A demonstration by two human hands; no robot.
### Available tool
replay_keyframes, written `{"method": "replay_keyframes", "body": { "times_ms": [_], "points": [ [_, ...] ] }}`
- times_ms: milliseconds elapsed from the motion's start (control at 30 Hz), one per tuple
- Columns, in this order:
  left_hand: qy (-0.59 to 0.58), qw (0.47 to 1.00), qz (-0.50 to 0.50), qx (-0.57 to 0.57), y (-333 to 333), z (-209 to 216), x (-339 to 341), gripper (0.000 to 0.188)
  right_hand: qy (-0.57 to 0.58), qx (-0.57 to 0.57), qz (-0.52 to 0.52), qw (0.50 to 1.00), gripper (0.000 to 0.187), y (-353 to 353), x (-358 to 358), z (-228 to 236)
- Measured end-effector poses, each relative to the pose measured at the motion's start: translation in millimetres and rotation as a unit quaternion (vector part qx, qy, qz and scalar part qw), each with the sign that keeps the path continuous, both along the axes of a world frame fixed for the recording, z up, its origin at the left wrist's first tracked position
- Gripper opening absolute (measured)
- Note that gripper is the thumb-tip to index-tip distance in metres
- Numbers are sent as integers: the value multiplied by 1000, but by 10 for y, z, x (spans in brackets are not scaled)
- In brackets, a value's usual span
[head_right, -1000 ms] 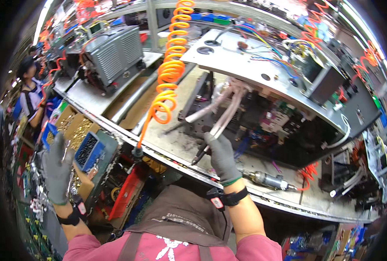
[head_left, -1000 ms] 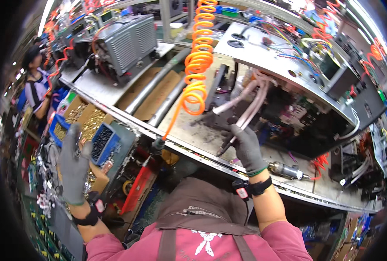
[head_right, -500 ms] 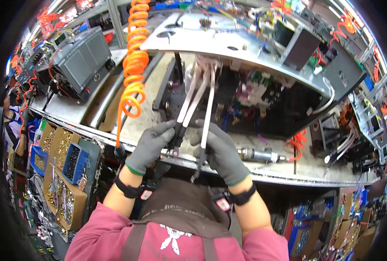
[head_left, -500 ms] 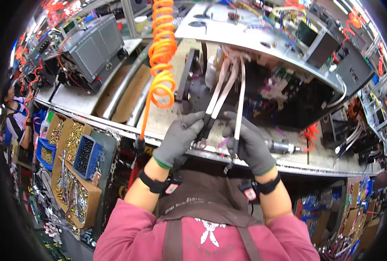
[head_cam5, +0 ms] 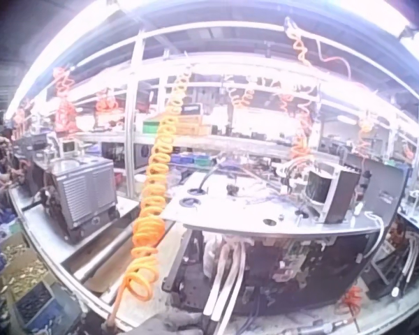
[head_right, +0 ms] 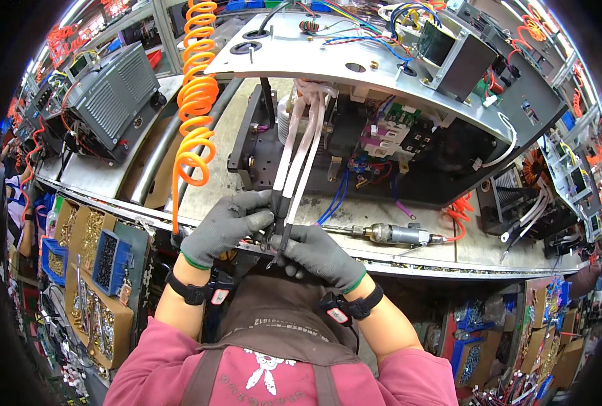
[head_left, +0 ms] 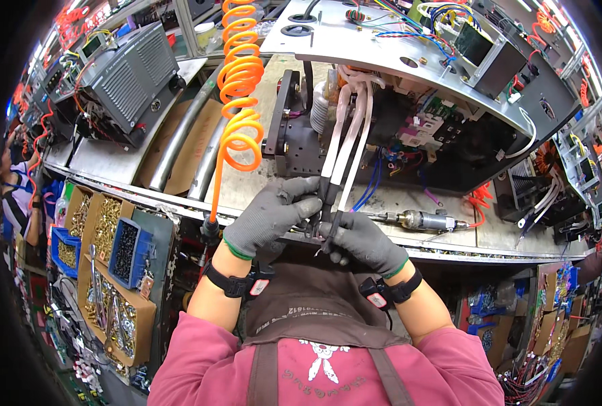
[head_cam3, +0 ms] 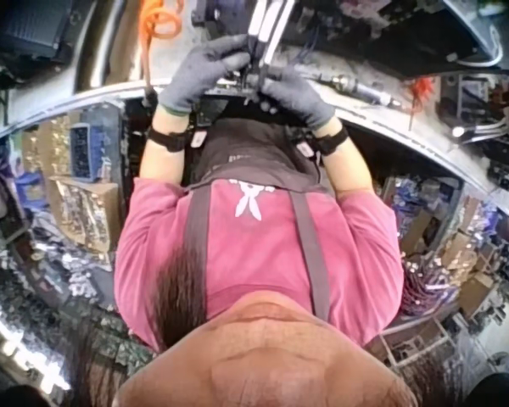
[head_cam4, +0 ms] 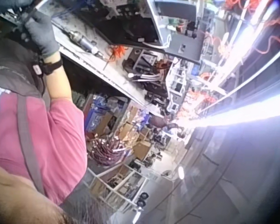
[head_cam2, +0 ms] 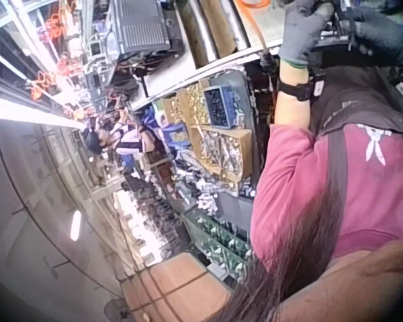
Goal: Assembling internal electrical components and wiring into a DC inverter housing on an assembly line.
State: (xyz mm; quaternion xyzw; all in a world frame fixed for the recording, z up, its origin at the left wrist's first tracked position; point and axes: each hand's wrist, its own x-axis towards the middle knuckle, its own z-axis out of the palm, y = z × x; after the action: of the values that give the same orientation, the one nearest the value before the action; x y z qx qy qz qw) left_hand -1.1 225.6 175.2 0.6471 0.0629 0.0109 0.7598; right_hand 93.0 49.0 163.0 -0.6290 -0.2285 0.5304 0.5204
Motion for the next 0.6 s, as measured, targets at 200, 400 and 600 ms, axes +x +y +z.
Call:
{"method": "replay_keyframes", "body": {
  "times_ms": [200, 400, 600],
  "points": [
    [35, 995, 23, 94, 47, -81, 54, 36, -46, 41, 18, 998, 33, -10, 21, -34],
    [28, 998, 19, 45, 19, -99, 95, 36, 174, 184, 45, 967, 38, 3, -79, -283],
    [24, 998, -12, 49, 75, -60, 127, 37, 270, 264, 54, 924, 35, 92, -174, -280]
  ]
}}
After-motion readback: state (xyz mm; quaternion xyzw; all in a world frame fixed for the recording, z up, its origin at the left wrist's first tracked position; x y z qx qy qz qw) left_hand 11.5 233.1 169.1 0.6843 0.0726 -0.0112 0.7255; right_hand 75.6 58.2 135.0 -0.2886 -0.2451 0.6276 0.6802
